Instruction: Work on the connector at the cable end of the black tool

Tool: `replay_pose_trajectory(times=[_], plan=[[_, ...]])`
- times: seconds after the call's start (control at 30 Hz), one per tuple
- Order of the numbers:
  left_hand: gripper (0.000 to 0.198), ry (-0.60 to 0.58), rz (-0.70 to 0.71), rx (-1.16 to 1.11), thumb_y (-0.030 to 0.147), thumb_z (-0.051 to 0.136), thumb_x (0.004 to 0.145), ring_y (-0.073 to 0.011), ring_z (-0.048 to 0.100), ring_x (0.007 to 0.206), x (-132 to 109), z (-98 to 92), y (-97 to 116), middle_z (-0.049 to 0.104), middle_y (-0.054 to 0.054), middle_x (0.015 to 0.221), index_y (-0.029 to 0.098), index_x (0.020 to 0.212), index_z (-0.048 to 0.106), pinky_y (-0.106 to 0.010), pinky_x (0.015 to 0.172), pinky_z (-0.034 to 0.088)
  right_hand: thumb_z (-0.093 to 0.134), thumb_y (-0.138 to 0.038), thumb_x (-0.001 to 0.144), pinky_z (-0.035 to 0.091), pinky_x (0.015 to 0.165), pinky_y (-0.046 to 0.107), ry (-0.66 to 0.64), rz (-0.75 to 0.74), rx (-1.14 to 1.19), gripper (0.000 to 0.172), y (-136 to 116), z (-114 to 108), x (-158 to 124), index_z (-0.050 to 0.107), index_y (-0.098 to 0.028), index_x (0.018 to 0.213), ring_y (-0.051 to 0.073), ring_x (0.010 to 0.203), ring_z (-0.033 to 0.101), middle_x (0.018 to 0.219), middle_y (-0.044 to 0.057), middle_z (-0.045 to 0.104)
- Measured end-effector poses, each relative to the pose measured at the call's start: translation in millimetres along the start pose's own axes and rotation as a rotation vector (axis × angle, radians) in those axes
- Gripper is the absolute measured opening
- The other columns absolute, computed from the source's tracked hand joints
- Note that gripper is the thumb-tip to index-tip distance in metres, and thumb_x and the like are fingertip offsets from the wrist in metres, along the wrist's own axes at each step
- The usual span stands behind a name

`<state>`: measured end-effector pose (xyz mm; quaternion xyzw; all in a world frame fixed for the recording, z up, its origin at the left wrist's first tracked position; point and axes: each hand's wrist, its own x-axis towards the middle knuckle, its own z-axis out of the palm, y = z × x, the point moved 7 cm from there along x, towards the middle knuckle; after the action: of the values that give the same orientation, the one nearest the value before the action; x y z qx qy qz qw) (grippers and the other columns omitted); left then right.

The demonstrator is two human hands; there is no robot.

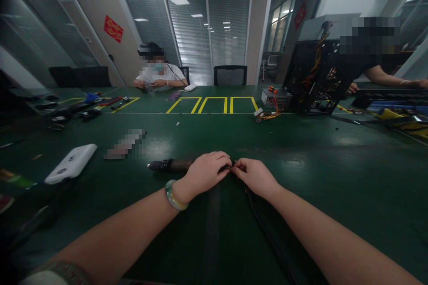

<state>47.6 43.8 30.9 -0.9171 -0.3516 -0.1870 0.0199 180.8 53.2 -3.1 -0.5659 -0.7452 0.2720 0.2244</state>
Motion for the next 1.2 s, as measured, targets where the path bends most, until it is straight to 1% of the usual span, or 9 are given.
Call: replay_pose_trajectory(times=[0.13,0.27,0.4,0.67,0.83,1.07,1.2], plan=[[0.017,0.023,-0.057,-0.005,0.026,0.061,0.089,-0.0185,0.057,0.095,0.0,-0.4,-2.7,0.058,-0.001,0.102,0.02,0.103,0.054,-0.033,0.082,0.048,0.054,-0.041,0.089,0.038,0.058,0.026,0.0,-0.007,0.0,0.024,1.5,0.7,1.0,0.068,-0.021,0.089,0.016,0.067,0.062,0.077,0.0,0.07],[0.016,0.02,-0.078,0.004,0.028,0.061,0.089,-0.019,0.058,0.092,0.0,1.0,-3.7,0.058,-0.002,0.099,0.02,0.1,0.053,-0.033,0.08,0.047,0.054,-0.04,0.089,0.038,0.058,0.025,-0.002,-0.007,0.013,0.024,2.5,0.8,0.6,0.068,-0.021,0.089,0.016,0.067,0.062,0.077,0.0,0.07],[0.014,0.0,-0.065,-0.004,0.029,0.06,0.09,-0.0189,0.058,0.091,0.5,1.2,-3.2,0.059,-0.003,0.099,0.019,0.098,0.054,-0.032,0.078,0.047,0.055,-0.039,0.089,0.039,0.059,0.025,-0.006,-0.006,0.021,0.022,1.2,0.1,0.0,0.068,-0.021,0.088,0.016,0.068,0.062,0.078,0.001,0.07],[0.01,-0.027,-0.032,-0.018,0.026,0.058,0.092,-0.0178,0.057,0.094,2.0,1.8,-3.0,0.059,-0.002,0.102,0.02,0.099,0.058,-0.033,0.08,0.047,0.055,-0.037,0.09,0.041,0.06,0.026,-0.018,-0.011,0.014,0.019,-0.5,-0.6,0.9,0.068,-0.023,0.089,0.016,0.069,0.063,0.08,-0.001,0.071],[0.008,-0.028,-0.009,-0.038,0.025,0.057,0.092,-0.0181,0.058,0.094,3.6,4.4,-4.1,0.06,-0.003,0.1,0.02,0.097,0.06,-0.033,0.082,0.047,0.055,-0.036,0.089,0.041,0.061,0.026,-0.013,-0.007,0.04,0.019,1.3,-0.6,1.8,0.068,-0.023,0.087,0.016,0.07,0.064,0.079,-0.001,0.071],[0.004,-0.053,-0.019,-0.082,0.021,0.058,0.09,-0.0175,0.058,0.091,6.0,6.8,-7.3,0.061,-0.001,0.096,0.021,0.094,0.06,-0.033,0.08,0.047,0.056,-0.034,0.089,0.04,0.06,0.025,-0.019,0.003,0.042,0.016,1.6,-1.8,1.9,0.068,-0.023,0.088,0.015,0.068,0.062,0.078,-0.001,0.07],[0.006,-0.08,-0.026,-0.08,0.022,0.059,0.09,-0.0183,0.058,0.093,6.8,8.0,-8.6,0.061,-0.002,0.097,0.021,0.096,0.06,-0.033,0.081,0.047,0.056,-0.034,0.089,0.039,0.059,0.025,-0.016,0.012,0.039,0.016,2.8,-1.5,2.7,0.068,-0.023,0.087,0.015,0.067,0.062,0.076,-0.001,0.069]])
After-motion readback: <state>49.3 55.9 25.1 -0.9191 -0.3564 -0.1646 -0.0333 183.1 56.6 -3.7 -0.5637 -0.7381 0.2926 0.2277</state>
